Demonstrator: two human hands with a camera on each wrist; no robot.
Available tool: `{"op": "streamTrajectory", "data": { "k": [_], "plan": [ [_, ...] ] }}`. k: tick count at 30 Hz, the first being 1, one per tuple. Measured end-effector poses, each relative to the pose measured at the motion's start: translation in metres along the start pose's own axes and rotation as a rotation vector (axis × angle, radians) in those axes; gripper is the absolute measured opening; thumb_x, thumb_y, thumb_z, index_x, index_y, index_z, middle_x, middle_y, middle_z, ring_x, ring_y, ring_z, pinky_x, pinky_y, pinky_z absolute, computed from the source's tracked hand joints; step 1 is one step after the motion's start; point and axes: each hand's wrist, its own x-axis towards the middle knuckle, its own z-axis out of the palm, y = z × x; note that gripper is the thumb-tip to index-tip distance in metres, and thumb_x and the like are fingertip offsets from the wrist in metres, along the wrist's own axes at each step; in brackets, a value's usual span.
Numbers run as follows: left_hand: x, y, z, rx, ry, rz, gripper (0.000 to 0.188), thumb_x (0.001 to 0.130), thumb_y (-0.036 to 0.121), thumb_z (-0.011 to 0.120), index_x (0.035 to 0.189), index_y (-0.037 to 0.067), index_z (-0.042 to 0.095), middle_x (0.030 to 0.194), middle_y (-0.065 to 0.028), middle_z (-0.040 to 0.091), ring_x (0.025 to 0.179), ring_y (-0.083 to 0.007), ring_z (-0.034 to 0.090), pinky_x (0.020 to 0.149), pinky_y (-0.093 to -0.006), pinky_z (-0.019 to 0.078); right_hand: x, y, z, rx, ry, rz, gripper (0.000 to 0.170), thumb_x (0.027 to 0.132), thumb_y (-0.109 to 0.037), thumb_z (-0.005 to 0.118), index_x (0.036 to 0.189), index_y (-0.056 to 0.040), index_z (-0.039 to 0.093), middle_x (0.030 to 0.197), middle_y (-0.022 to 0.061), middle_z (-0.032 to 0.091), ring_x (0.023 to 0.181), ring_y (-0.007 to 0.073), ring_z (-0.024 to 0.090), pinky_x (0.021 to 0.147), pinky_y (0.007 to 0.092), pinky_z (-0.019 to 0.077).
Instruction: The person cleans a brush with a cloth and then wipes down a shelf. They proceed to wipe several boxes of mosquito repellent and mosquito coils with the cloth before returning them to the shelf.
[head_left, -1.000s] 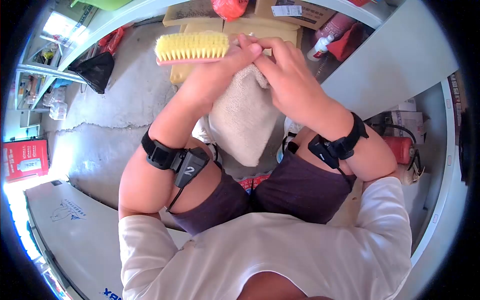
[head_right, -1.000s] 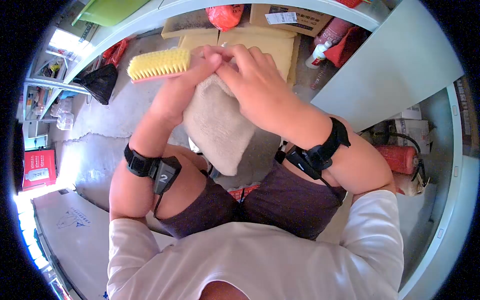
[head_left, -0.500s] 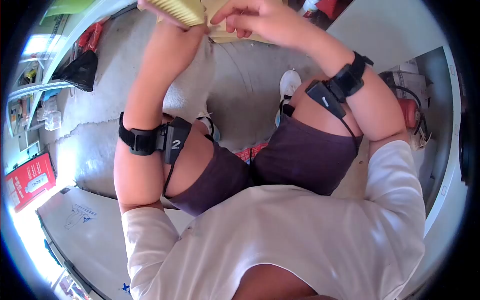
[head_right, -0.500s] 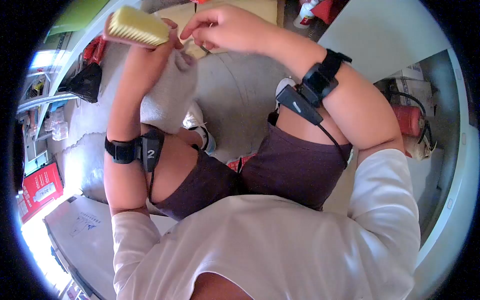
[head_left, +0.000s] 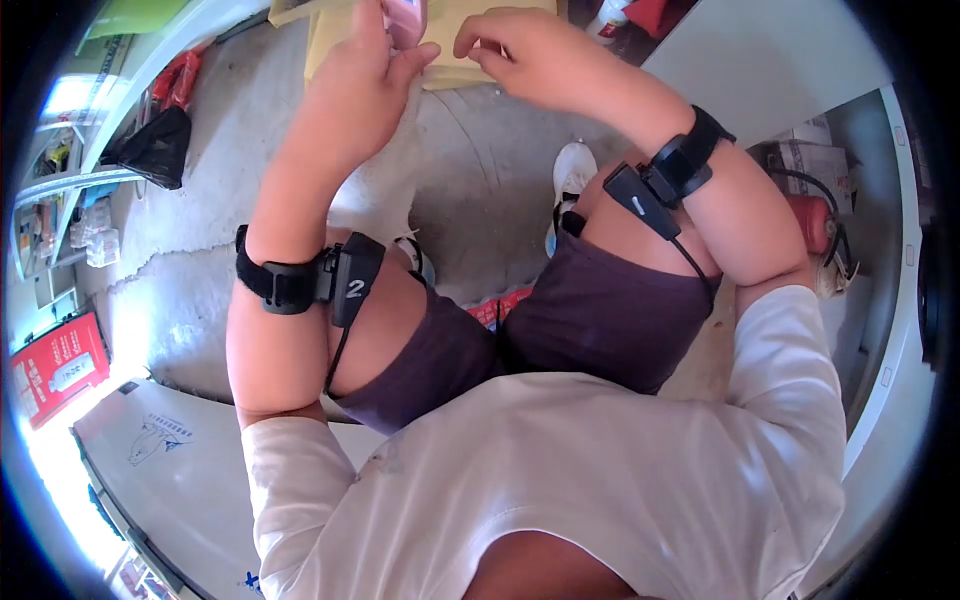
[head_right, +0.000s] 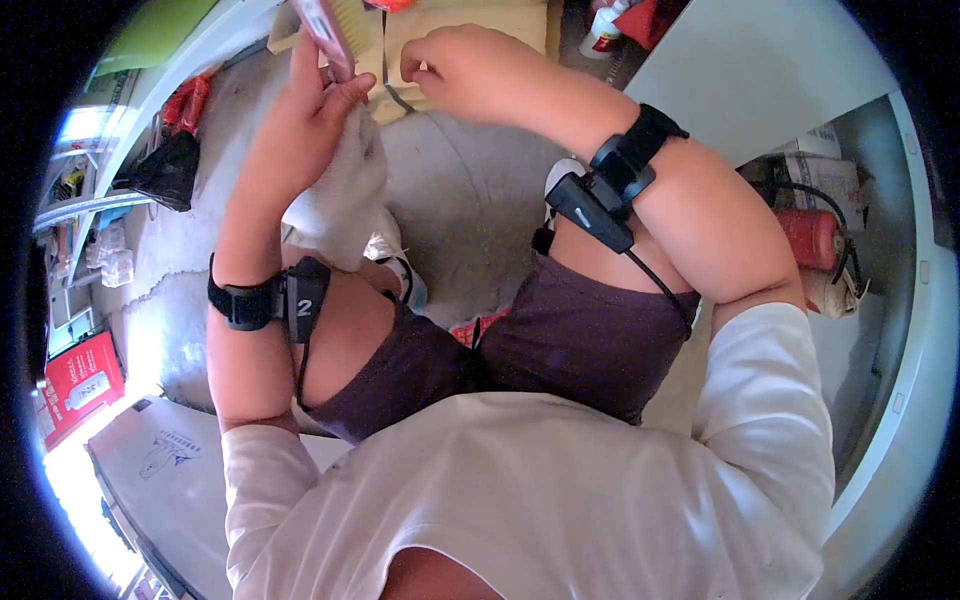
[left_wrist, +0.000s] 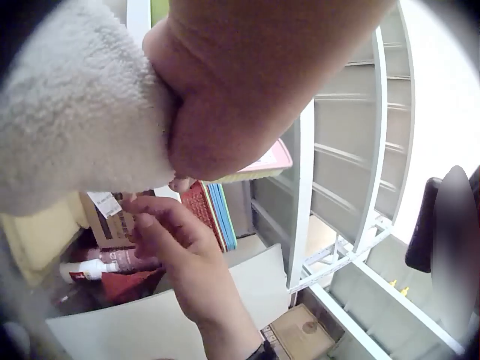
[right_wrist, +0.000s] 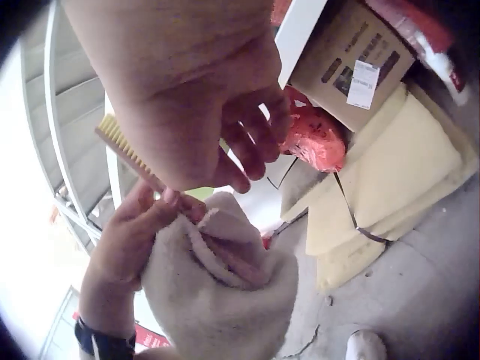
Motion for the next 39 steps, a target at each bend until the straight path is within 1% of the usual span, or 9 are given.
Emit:
{"op": "streamTrajectory", "data": {
  "k": [2,5,6,10,14,26,31,34,39],
  "plan": [
    [-0.002,0.012,0.012,0.162,0.194,0.142,0.074,0.094,0.020,0.065,0.152,-0.003,0.024,0.090,-0.0268,0.068,0.080,-0.0435,0.066,0.076,-0.0448,0.0516,-0.010,-0.022,-0.005,-0.284,0.016,-0.052,0.022,0.086,-0.016,0.060,0.104,-0.0105,0.072,0.090,0.0125,0.071,0.091,0.0315,0.069,0.077,0.0443,0.0529],
    [-0.003,0.059,-0.005,0.283,-0.193,-0.081,0.085,0.095,0.021,0.062,0.154,-0.006,0.008,0.089,-0.0311,0.066,0.078,-0.0479,0.064,0.075,-0.0483,0.0509,-0.009,-0.059,-0.028,-0.610,-0.338,0.030,0.025,0.086,-0.016,0.060,0.107,-0.0103,0.071,0.098,0.0137,0.071,0.097,0.0317,0.068,0.081,0.0437,0.0524],
    [-0.003,0.072,-0.014,0.291,-0.437,-0.231,0.089,0.096,0.022,0.060,0.155,-0.005,-0.001,0.090,-0.0321,0.066,0.080,-0.0488,0.064,0.076,-0.0496,0.0504,-0.011,-0.047,-0.020,-0.610,-0.268,-0.022,0.026,0.086,-0.016,0.061,0.109,-0.0102,0.070,0.101,0.0138,0.071,0.098,0.0316,0.068,0.083,0.0431,0.0520],
    [-0.020,0.053,0.009,0.346,-0.372,0.032,0.063,0.098,0.021,0.058,0.152,0.005,0.032,0.093,-0.0211,0.068,0.083,-0.0357,0.068,0.073,-0.0439,0.0526,-0.019,-0.004,0.019,-0.309,0.048,-0.124,0.029,0.087,-0.016,0.061,0.114,-0.0102,0.068,0.109,0.0140,0.069,0.102,0.0314,0.066,0.088,0.0407,0.0508],
    [-0.028,0.058,0.010,0.178,-0.349,0.107,0.085,0.098,0.025,0.059,0.160,0.013,0.001,0.089,-0.0301,0.065,0.084,-0.0486,0.062,0.074,-0.0523,0.0466,-0.017,-0.016,0.009,0.015,0.161,-0.149,0.027,0.089,-0.019,0.060,0.114,-0.0107,0.067,0.110,0.0137,0.068,0.102,0.0320,0.065,0.091,0.0380,0.0500],
    [-0.033,0.065,0.000,0.000,-0.444,0.213,0.078,0.099,0.030,0.057,0.159,0.013,0.012,0.097,-0.0282,0.064,0.092,-0.0469,0.061,0.078,-0.0483,0.0471,-0.020,-0.016,0.005,-0.657,0.107,-0.436,0.049,0.076,-0.053,0.059,0.109,-0.0183,0.064,0.113,0.0054,0.058,0.104,0.0305,0.055,0.091,0.0473,0.0417],
    [-0.023,0.041,-0.009,0.009,-0.379,0.053,0.074,0.097,0.030,0.059,0.159,0.018,0.020,0.099,-0.0292,0.064,0.095,-0.0475,0.061,0.079,-0.0480,0.0478,-0.014,-0.015,0.013,-0.329,0.187,-0.311,0.023,0.085,-0.023,0.062,0.106,-0.0123,0.064,0.090,0.0132,0.065,0.085,0.0299,0.064,0.078,0.0415,0.0503],
    [-0.018,0.037,-0.026,0.143,-0.375,0.085,0.076,0.099,0.029,0.055,0.156,0.000,0.015,0.090,-0.0342,0.064,0.085,-0.0509,0.062,0.077,-0.0536,0.0481,0.000,-0.051,-0.010,0.041,0.303,-0.180,0.026,0.091,-0.013,0.057,0.115,-0.0031,0.064,0.101,0.0137,0.063,0.095,0.0294,0.062,0.085,0.0408,0.0497],
    [-0.021,0.046,-0.031,0.145,-0.310,0.031,0.070,0.099,0.029,0.054,0.155,0.003,0.021,0.088,-0.0330,0.064,0.084,-0.0506,0.063,0.077,-0.0531,0.0487,-0.003,-0.054,-0.014,-0.429,0.256,-0.343,0.033,0.088,-0.013,0.056,0.119,-0.0026,0.059,0.113,0.0187,0.060,0.110,0.0366,0.057,0.095,0.0455,0.0456]
  ]
}}
